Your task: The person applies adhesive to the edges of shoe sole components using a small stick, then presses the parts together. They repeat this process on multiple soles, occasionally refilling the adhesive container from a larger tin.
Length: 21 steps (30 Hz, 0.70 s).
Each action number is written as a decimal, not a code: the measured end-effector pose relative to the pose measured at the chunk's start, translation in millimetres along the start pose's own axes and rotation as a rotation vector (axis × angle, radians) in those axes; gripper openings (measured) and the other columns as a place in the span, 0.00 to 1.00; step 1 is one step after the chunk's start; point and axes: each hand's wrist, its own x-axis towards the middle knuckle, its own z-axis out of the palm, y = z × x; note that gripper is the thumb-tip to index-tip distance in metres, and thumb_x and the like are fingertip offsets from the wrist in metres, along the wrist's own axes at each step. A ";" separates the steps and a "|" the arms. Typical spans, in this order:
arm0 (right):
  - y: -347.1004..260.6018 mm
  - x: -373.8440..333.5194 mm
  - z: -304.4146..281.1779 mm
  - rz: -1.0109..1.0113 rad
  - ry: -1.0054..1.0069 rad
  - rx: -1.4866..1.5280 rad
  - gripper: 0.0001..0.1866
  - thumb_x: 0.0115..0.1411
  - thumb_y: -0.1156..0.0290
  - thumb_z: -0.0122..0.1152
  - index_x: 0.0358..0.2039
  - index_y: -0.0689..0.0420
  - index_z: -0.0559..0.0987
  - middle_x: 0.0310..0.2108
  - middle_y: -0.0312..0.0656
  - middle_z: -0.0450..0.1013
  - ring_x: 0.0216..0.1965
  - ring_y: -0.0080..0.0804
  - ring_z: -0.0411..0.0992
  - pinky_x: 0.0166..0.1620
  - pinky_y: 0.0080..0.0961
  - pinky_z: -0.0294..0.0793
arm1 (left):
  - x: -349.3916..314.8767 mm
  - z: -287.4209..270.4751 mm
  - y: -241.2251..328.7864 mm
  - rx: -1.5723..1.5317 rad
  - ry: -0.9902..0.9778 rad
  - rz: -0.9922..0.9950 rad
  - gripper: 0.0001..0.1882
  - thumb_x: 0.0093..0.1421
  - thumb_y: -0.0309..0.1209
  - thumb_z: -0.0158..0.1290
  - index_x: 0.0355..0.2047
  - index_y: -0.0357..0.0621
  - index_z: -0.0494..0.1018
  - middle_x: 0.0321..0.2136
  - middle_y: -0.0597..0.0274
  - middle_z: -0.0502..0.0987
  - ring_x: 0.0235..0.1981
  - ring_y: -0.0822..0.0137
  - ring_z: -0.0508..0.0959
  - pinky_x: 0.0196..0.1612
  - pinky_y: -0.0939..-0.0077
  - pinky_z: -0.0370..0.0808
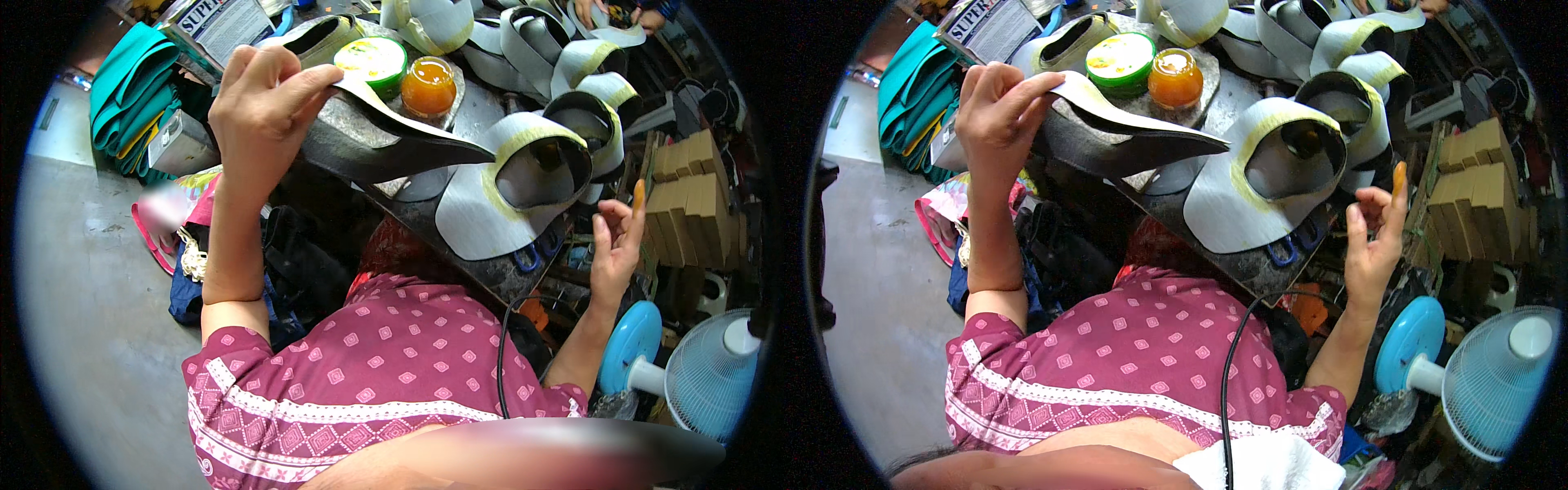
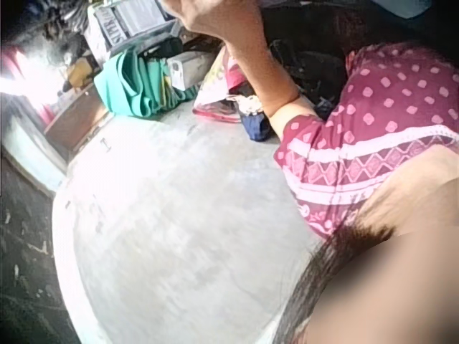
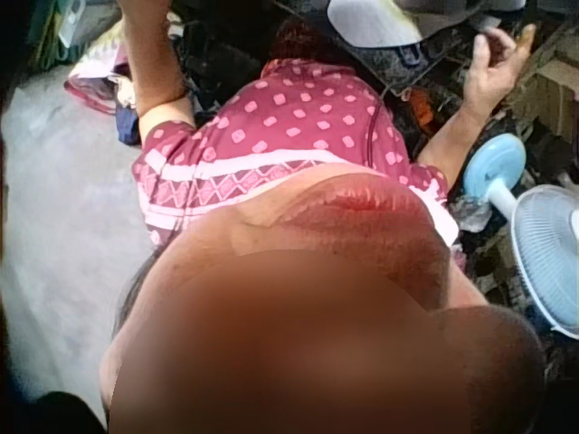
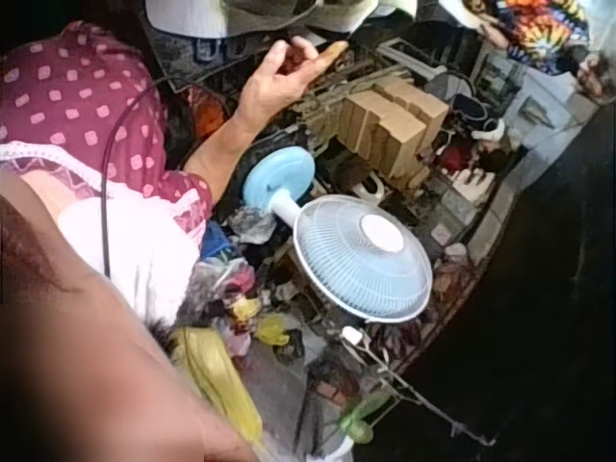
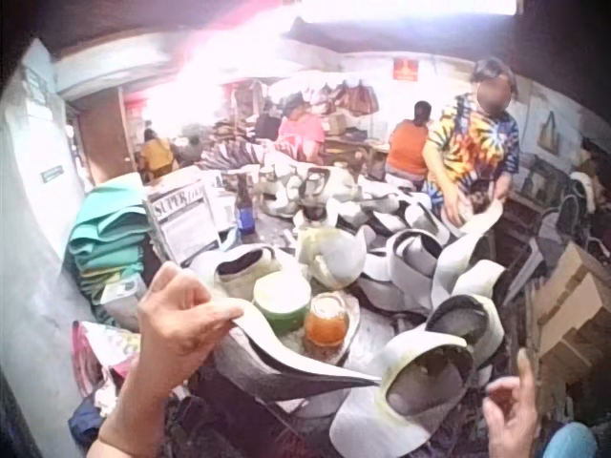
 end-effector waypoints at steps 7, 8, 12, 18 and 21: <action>9.7 3.8 3.4 0.030 -0.017 0.010 0.38 0.64 0.80 0.56 0.72 0.56 0.54 0.37 0.37 0.71 0.36 0.20 0.68 0.44 0.18 0.69 | 11.2 6.8 -8.7 0.017 0.077 -0.094 0.15 0.51 0.26 0.63 0.41 0.53 0.84 0.27 0.66 0.81 0.22 0.64 0.72 0.28 0.75 0.71; 10.5 3.5 2.8 0.076 -0.005 0.033 0.38 0.64 0.81 0.54 0.72 0.55 0.53 0.37 0.36 0.70 0.37 0.20 0.67 0.45 0.17 0.67 | 11.4 6.7 -10.2 0.004 0.058 -0.129 0.15 0.51 0.26 0.63 0.42 0.53 0.84 0.27 0.66 0.81 0.22 0.65 0.73 0.28 0.75 0.71; 17.2 -1.0 3.3 0.016 -0.026 0.088 0.38 0.63 0.80 0.56 0.71 0.59 0.53 0.36 0.37 0.71 0.36 0.21 0.68 0.44 0.20 0.70 | 9.7 6.7 -11.2 -0.227 0.123 -0.199 0.19 0.55 0.14 0.55 0.45 0.44 0.83 0.24 0.61 0.78 0.25 0.72 0.73 0.32 0.79 0.71; 23.5 -4.0 4.1 0.075 -0.002 0.095 0.38 0.64 0.80 0.55 0.71 0.59 0.53 0.37 0.38 0.70 0.37 0.23 0.68 0.45 0.21 0.69 | 18.1 -7.7 -18.4 -0.787 -0.086 -0.530 0.17 0.61 0.22 0.47 0.46 0.33 0.80 0.37 0.61 0.80 0.38 0.76 0.77 0.43 0.83 0.72; 23.0 -0.7 3.9 0.055 -0.011 0.059 0.38 0.64 0.80 0.54 0.72 0.58 0.52 0.38 0.38 0.70 0.37 0.23 0.68 0.45 0.21 0.69 | 24.0 -24.5 -34.1 -0.927 -0.210 -0.534 0.17 0.59 0.23 0.48 0.46 0.33 0.80 0.40 0.60 0.81 0.41 0.74 0.78 0.47 0.84 0.71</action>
